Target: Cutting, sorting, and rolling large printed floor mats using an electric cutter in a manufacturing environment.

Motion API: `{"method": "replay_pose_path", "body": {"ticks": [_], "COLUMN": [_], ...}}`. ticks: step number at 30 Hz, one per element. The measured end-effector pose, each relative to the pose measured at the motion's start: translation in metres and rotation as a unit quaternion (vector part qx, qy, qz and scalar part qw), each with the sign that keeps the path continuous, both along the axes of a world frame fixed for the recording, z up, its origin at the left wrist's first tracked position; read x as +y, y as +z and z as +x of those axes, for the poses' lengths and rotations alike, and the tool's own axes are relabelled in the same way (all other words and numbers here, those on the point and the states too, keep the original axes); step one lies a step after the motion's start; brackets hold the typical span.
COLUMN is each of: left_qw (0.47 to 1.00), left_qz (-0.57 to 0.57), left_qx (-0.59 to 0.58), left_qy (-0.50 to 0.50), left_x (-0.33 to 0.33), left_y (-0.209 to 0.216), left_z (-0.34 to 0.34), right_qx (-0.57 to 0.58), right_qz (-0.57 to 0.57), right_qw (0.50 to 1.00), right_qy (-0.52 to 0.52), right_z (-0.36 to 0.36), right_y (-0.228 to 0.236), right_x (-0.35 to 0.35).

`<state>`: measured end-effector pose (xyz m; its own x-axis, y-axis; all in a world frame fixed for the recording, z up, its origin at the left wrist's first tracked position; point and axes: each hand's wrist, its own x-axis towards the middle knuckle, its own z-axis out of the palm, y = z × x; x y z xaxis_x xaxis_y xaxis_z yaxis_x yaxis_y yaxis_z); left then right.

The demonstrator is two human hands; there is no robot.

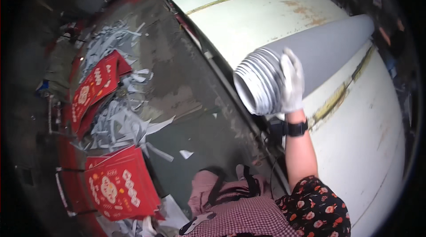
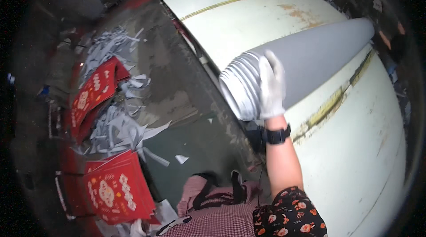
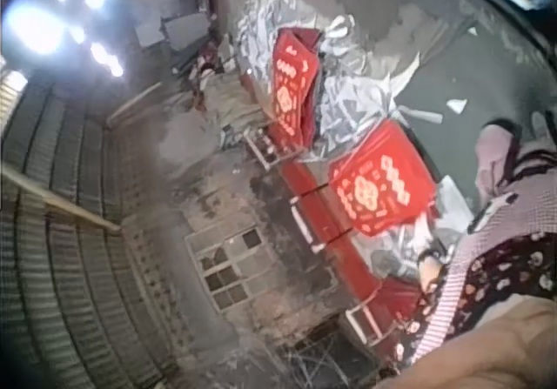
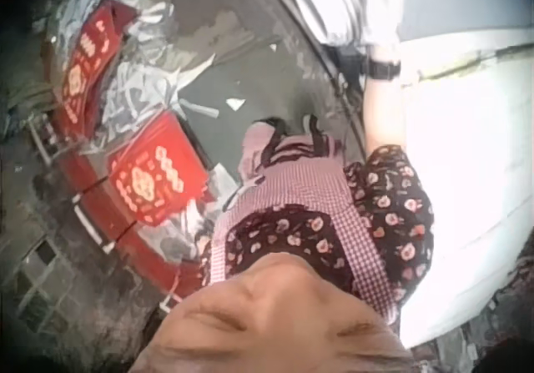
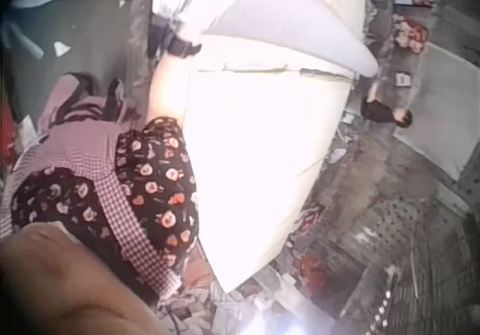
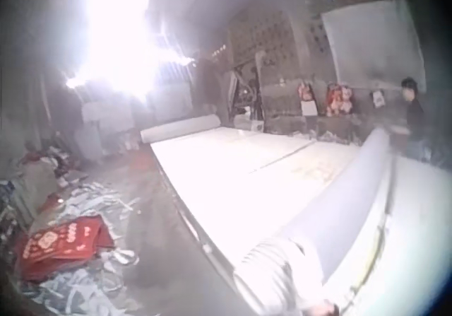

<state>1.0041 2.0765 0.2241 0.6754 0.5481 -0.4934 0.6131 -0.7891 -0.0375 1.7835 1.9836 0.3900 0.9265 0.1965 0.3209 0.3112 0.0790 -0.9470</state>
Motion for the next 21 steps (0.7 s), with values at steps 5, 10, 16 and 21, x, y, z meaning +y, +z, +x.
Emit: {"method": "replay_pose_path", "body": {"ticks": [5, 10, 16, 21], "left_qw": [0.956, 0.986, 0.732, 0.853], "left_qz": [-0.136, -0.082, -0.277, -0.265], "left_qx": [0.013, -0.058, -0.492, -0.399], "left_qy": [0.26, 0.135, 0.382, 0.207], "left_x": [0.121, 0.356, 0.629, 0.739], "left_y": [-0.075, -0.138, 0.014, 0.086], "left_z": [0.038, 0.118, 0.466, 0.597], "right_qx": [-0.15, -0.276, -0.182, -0.044], "right_qz": [-0.311, -0.488, -0.282, -0.278], "right_qw": [0.883, 0.772, 0.931, 0.924], "right_qy": [-0.317, -0.299, -0.144, -0.259], "right_z": [0.044, 0.122, 0.227, 0.269], "right_y": [-0.109, -0.073, -0.015, -0.123], "right_x": [0.033, 0.272, 0.401, 0.454]}}
